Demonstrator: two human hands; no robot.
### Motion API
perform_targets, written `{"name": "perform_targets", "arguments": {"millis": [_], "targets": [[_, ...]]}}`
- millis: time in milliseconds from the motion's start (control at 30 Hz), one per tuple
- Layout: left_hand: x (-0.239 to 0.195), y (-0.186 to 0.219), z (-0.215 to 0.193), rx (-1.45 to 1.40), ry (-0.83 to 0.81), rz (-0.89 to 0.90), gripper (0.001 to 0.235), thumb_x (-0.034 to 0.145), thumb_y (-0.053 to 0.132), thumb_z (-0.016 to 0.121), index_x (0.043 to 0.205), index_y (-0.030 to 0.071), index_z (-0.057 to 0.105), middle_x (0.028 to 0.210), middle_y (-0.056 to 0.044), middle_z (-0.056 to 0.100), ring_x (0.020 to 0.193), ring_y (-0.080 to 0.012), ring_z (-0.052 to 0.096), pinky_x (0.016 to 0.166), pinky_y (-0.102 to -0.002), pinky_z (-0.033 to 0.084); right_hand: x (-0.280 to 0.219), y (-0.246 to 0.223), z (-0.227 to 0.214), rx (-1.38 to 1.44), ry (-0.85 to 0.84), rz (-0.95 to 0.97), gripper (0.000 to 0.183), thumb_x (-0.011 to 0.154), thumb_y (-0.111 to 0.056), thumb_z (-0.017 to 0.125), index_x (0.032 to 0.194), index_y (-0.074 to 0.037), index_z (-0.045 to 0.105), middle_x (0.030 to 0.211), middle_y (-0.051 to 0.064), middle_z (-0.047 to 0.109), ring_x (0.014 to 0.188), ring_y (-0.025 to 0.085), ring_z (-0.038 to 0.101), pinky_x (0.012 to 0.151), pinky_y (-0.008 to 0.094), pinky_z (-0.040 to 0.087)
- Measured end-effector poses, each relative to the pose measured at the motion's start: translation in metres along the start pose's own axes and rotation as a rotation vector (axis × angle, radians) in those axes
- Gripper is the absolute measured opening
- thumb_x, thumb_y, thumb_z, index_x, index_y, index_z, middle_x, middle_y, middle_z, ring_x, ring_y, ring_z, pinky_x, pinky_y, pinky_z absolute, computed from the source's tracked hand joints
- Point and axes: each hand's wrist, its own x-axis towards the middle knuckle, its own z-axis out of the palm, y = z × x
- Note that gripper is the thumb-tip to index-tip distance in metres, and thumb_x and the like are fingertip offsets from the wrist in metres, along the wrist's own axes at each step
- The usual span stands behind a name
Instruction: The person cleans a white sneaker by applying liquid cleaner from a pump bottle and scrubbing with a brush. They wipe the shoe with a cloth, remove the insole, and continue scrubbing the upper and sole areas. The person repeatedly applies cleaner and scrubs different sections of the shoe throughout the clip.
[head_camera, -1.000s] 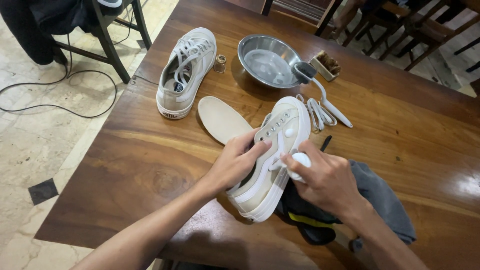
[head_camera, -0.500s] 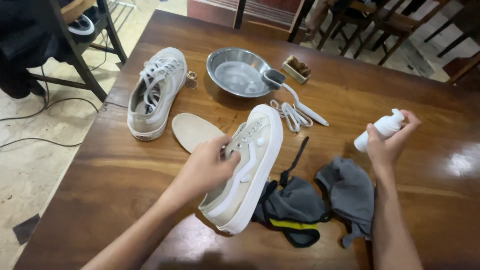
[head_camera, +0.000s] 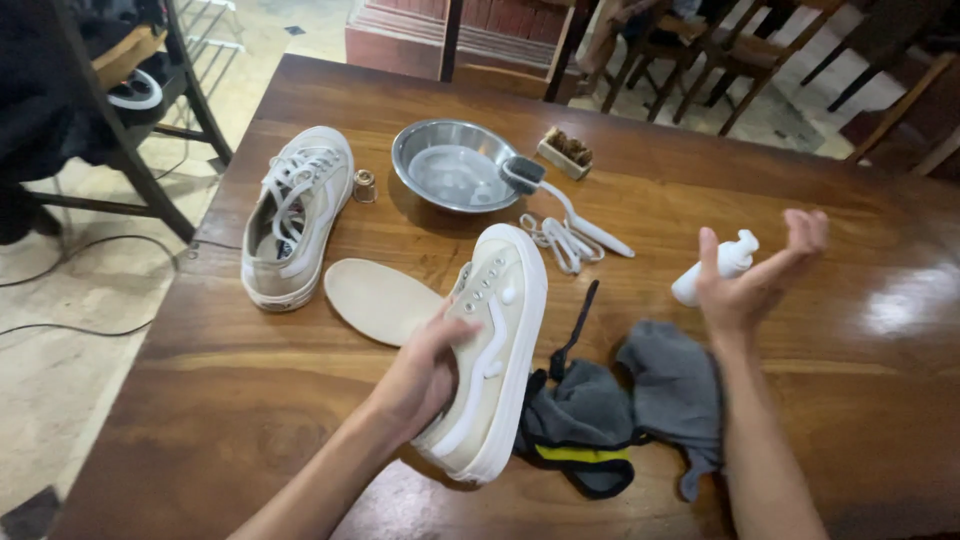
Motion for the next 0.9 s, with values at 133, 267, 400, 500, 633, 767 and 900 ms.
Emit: {"name": "perform_targets", "arguments": {"millis": [133,267,400,500,633,767,900], "targets": [[0.004,-0.012,-0.007,0.098,-0.045,-0.044,0.049,0.080,0.003,0.065,0.128,0.007,0.053,0.112,-0.016,0.067,0.095,-0.0250,0.064,0.086,-0.037,0.053,0.013,-0.043,0.045,0.251,-0.158,-0.311,0.025,0.092,-0.002,0.067,0.115,0.002,0.059,0.119,0.018,0.059,0.119,0.037,0.056,0.106,0.047,0.044],[0.008,-0.020,-0.004,0.139,0.143,-0.002,0.045,0.078,0.016,0.083,0.118,0.002,0.067,0.105,-0.017,0.072,0.098,-0.0265,0.067,0.086,-0.047,0.057,0.010,-0.020,0.135,0.233,-0.564,-0.188,0.044,0.089,-0.032,0.075,0.124,-0.005,0.068,0.108,0.018,0.073,0.128,0.043,0.056,0.108,0.057,0.039],[0.011,-0.013,-0.017,0.059,0.025,-0.073,0.044,0.090,0.026,0.064,0.120,-0.006,0.066,0.106,-0.020,0.073,0.093,-0.0281,0.070,0.087,-0.041,0.058,0.009,-0.022,0.173,0.171,-0.755,-0.146,0.041,0.085,-0.039,0.076,0.112,-0.008,0.075,0.109,0.003,0.074,0.099,0.022,0.067,0.095,0.043,0.040],[0.004,-0.004,-0.009,0.062,0.002,-0.094,0.046,0.093,0.028,0.058,0.128,-0.002,0.064,0.117,-0.018,0.071,0.105,-0.0263,0.067,0.098,-0.039,0.054,0.001,-0.042,0.170,0.212,-0.656,0.078,0.020,0.086,-0.012,0.073,0.105,-0.008,0.077,0.097,0.005,0.077,0.089,0.019,0.071,0.080,0.034,0.051],[0.010,0.005,-0.014,0.048,0.021,-0.094,0.047,0.094,0.029,0.056,0.127,-0.004,0.061,0.115,-0.022,0.071,0.099,-0.0310,0.068,0.095,-0.044,0.055,0.008,-0.062,0.146,0.355,-0.421,-0.053,0.013,0.099,0.003,0.057,0.106,-0.003,0.067,0.083,0.008,0.063,0.067,0.017,0.051,0.058,0.029,0.040],[0.018,0.004,-0.025,-0.027,0.027,-0.055,0.041,0.090,0.016,0.061,0.123,-0.008,0.061,0.114,-0.022,0.070,0.100,-0.0319,0.068,0.092,-0.045,0.056,0.037,-0.104,0.065,0.609,-0.444,0.056,0.027,0.107,0.004,0.055,0.129,-0.010,0.062,0.083,0.002,0.060,0.055,0.007,0.044,0.043,0.019,0.037],[0.015,0.001,-0.027,0.025,-0.026,-0.038,0.034,0.088,0.018,0.066,0.114,-0.005,0.065,0.104,-0.020,0.072,0.089,-0.0285,0.070,0.082,-0.043,0.059,0.051,-0.090,0.005,0.592,-0.511,-0.181,0.067,0.088,0.029,0.043,0.141,-0.007,0.060,0.100,0.008,0.058,0.086,0.016,0.053,0.072,0.023,0.047]]}}
